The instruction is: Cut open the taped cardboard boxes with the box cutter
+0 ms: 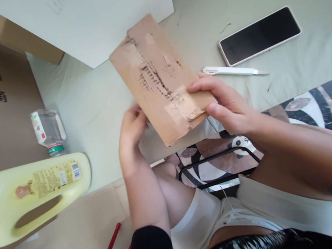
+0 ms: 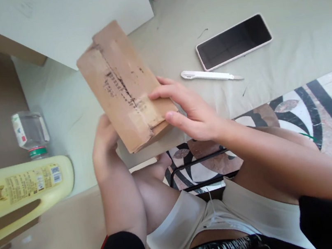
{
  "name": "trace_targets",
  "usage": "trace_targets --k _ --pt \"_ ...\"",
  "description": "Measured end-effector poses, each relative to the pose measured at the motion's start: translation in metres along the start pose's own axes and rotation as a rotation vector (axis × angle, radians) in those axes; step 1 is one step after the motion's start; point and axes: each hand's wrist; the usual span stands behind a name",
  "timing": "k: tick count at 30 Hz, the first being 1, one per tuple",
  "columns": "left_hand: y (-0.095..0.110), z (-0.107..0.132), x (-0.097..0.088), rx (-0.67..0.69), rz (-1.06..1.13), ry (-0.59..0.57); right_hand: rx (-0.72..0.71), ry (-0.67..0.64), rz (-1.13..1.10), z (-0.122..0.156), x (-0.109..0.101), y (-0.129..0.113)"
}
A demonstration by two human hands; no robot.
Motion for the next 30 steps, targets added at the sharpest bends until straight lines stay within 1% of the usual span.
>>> trace_targets --k 1,2,3,4,5,6,8,11,12,14,16,18,20,21,23,26,30 --pt "0.005 -0.001 0.001 0.064 0.01 0.058 -0.01 -0.032 -0.012 -0.001 0.0 -0.001" --pt "0.01 -0.001 0.003 0.166 0.057 0.13 -0.02 -0.054 -0.019 -0.002 0.0 -0.001" --pt "0.015 0.0 0.004 0.284 0.106 0.172 -0.028 -0.07 -0.024 -0.002 0.0 -0.001" --pt "0.019 0.002 0.006 0.394 0.126 0.179 -0.034 -0.08 -0.026 -0.002 0.0 -0.001" --pt "0.022 0.004 0.008 0.489 0.12 0.162 -0.038 -0.089 -0.028 -0.002 0.0 -0.001" --pt "0.023 0.006 0.01 0.554 0.078 0.123 -0.04 -0.099 -0.03 -0.002 0.0 0.0" --pt "0.024 0.009 0.015 0.607 -0.033 0.068 -0.043 -0.119 -0.035 -0.001 0.0 0.001" --pt "0.022 0.011 0.023 0.621 -0.088 0.061 -0.033 -0.12 -0.032 0.0 0.001 0.001" --pt "0.022 0.011 0.025 0.626 -0.082 0.065 -0.035 -0.097 -0.042 0.001 0.001 0.001" --pt "0.021 0.012 0.027 0.647 -0.075 0.064 -0.008 0.004 -0.06 0.0 0.0 0.001" --pt "0.021 0.012 0.027 0.632 -0.081 0.075 0.103 0.131 0.029 -0.003 -0.005 0.003" --pt "0.022 0.012 0.028 0.557 -0.081 0.101 0.262 0.208 0.265 -0.007 -0.013 0.007" --pt "0.023 0.012 0.028 0.471 -0.067 0.13 0.387 0.204 0.531 -0.011 -0.021 0.012" --pt "0.023 0.012 0.028 0.453 -0.059 0.135 0.429 0.181 0.631 -0.012 -0.025 0.015" --pt "0.024 0.012 0.029 0.475 -0.046 0.123 0.508 0.109 0.768 -0.014 -0.028 0.02" --pt "0.025 0.012 0.03 0.485 -0.04 0.117 0.595 0.009 0.858 -0.014 -0.028 0.024" --pt "0.025 0.013 0.03 0.429 -0.024 0.135 0.6 -0.031 0.893 -0.015 -0.026 0.023"
Point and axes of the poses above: each hand's wrist, its own z-axis away from the middle knuckle, its own x-axis out of the palm, y = z × x, and after that the axes turned 5 degrees about -y, right-handed
